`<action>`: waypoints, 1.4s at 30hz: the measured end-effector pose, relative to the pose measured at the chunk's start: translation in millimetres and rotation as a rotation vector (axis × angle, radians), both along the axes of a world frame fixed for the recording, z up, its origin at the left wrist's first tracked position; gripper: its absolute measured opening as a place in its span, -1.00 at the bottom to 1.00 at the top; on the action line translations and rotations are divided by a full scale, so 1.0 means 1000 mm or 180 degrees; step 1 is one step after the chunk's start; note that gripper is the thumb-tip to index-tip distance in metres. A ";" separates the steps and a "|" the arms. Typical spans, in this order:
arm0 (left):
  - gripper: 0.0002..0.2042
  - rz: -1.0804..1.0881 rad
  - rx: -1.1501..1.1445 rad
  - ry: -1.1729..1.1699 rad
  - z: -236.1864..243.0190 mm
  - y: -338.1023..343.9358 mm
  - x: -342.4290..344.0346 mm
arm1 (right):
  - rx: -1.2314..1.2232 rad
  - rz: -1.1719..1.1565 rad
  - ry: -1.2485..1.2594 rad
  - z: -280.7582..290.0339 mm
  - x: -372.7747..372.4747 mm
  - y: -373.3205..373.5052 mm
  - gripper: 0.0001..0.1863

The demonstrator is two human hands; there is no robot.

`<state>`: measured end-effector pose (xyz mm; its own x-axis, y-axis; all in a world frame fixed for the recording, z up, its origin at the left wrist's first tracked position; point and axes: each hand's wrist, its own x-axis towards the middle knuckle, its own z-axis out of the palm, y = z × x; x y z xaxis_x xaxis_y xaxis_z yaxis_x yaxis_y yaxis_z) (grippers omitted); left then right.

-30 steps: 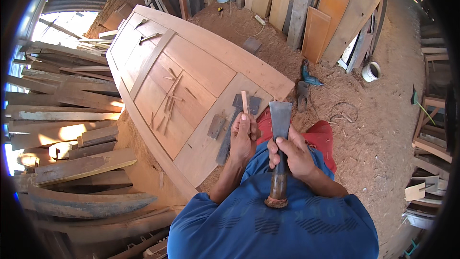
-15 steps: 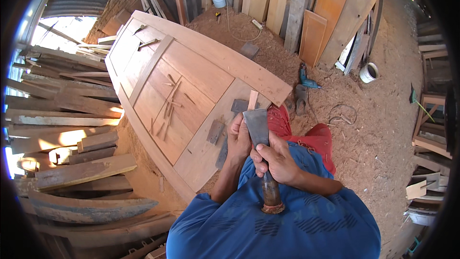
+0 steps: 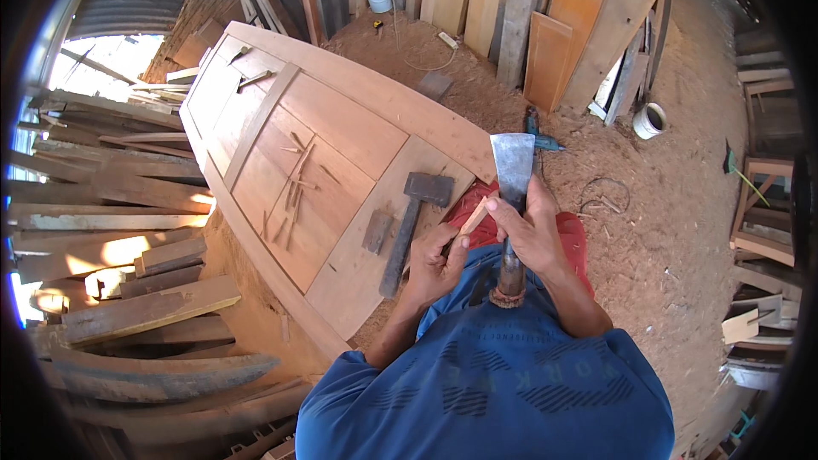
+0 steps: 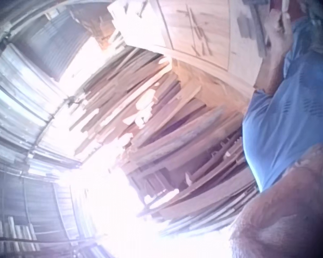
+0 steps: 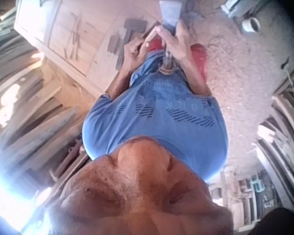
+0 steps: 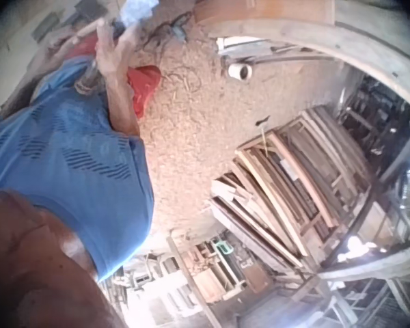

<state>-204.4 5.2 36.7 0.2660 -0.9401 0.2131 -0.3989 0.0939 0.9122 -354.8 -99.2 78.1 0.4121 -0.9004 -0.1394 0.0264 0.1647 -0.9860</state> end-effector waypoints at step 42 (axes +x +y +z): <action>-0.68 -0.0821 0.1237 0.0487 -0.014 -0.015 0.009 | -0.0122 -0.0067 -0.0136 -0.027 0.007 -0.014 -0.69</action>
